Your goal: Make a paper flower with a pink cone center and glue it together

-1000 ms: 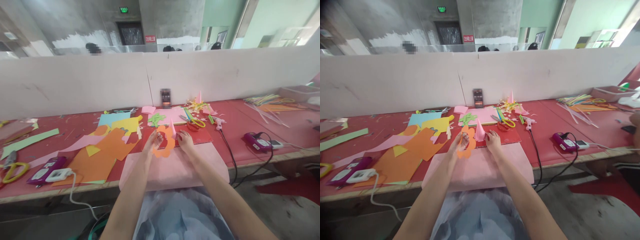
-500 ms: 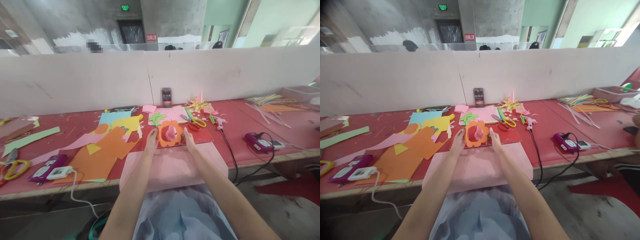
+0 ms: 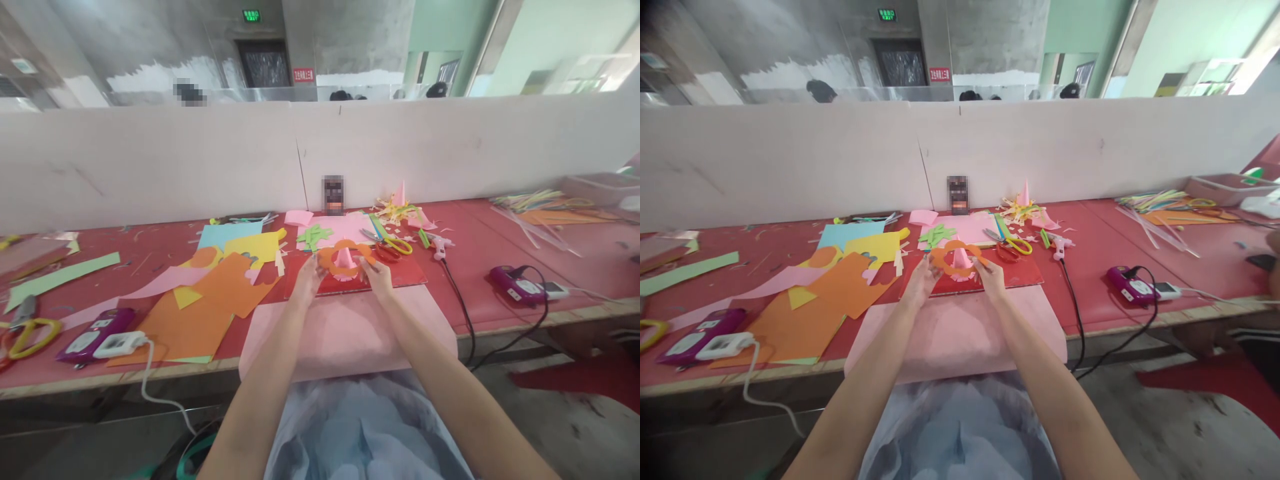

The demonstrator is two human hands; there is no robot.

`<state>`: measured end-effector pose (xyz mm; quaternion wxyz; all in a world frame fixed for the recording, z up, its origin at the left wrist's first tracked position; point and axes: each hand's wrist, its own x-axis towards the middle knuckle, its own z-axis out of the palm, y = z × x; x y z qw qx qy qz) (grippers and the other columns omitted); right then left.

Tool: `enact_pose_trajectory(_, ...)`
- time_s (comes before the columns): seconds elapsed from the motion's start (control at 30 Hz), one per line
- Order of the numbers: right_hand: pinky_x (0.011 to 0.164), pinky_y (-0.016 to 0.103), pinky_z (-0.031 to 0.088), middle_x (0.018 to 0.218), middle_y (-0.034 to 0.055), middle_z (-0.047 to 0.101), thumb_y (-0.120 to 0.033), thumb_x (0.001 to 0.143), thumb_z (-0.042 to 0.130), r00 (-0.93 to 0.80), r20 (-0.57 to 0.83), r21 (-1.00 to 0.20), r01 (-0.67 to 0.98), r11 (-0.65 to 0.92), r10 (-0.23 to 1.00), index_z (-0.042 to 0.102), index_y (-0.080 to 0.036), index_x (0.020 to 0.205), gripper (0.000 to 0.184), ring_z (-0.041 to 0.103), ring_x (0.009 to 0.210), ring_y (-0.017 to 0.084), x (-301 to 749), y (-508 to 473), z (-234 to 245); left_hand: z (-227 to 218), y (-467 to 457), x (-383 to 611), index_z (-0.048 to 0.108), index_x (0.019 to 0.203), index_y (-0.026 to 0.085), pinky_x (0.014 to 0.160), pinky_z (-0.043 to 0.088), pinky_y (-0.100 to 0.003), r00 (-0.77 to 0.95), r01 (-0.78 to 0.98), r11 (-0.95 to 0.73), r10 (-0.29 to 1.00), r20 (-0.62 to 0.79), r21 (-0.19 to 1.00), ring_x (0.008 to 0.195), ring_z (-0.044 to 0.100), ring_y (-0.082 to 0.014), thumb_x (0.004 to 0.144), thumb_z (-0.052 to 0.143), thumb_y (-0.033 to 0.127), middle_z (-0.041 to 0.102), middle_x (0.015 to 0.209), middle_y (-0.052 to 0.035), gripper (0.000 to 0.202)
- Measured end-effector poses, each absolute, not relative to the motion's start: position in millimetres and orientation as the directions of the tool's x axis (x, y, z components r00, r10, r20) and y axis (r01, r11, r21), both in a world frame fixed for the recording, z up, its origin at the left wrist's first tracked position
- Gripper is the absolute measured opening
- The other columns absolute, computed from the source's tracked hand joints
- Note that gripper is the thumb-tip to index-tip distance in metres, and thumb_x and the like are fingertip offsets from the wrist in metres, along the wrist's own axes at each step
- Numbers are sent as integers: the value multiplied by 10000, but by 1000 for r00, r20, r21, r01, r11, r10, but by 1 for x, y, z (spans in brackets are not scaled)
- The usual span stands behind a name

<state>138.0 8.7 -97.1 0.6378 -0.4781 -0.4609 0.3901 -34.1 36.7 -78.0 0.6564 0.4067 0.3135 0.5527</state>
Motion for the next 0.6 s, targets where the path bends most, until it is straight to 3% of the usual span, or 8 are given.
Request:
enact_pose_trajectory(0.27,380,213,346,516,12,593,-579,688,531,343,115,-957,-214,197,932,671,-137,916,517,420,369,76,143,10,-96,-79,37,-33,520,1155,227,787,468,-281,340,-398,112,940,33,910,980,571,-182,692,606,371,540,1204,-86,492)
enact_pose_trajectory(0.5,393,223,374,474,16,599,-576,677,548,272,70,-971,-204,128,960,684,-136,832,486,457,365,97,142,9,-94,-80,39,-33,583,873,211,750,467,-280,230,-437,60,972,47,898,877,597,-146,673,603,348,575,1153,-43,243)
enact_pose_trajectory(0.6,393,225,371,467,17,597,-583,678,541,255,68,-972,-200,121,965,681,-135,761,476,462,360,100,142,8,-93,-80,38,-32,622,837,183,724,459,-276,239,-403,54,970,48,914,865,595,-158,676,592,348,593,1118,-64,232)
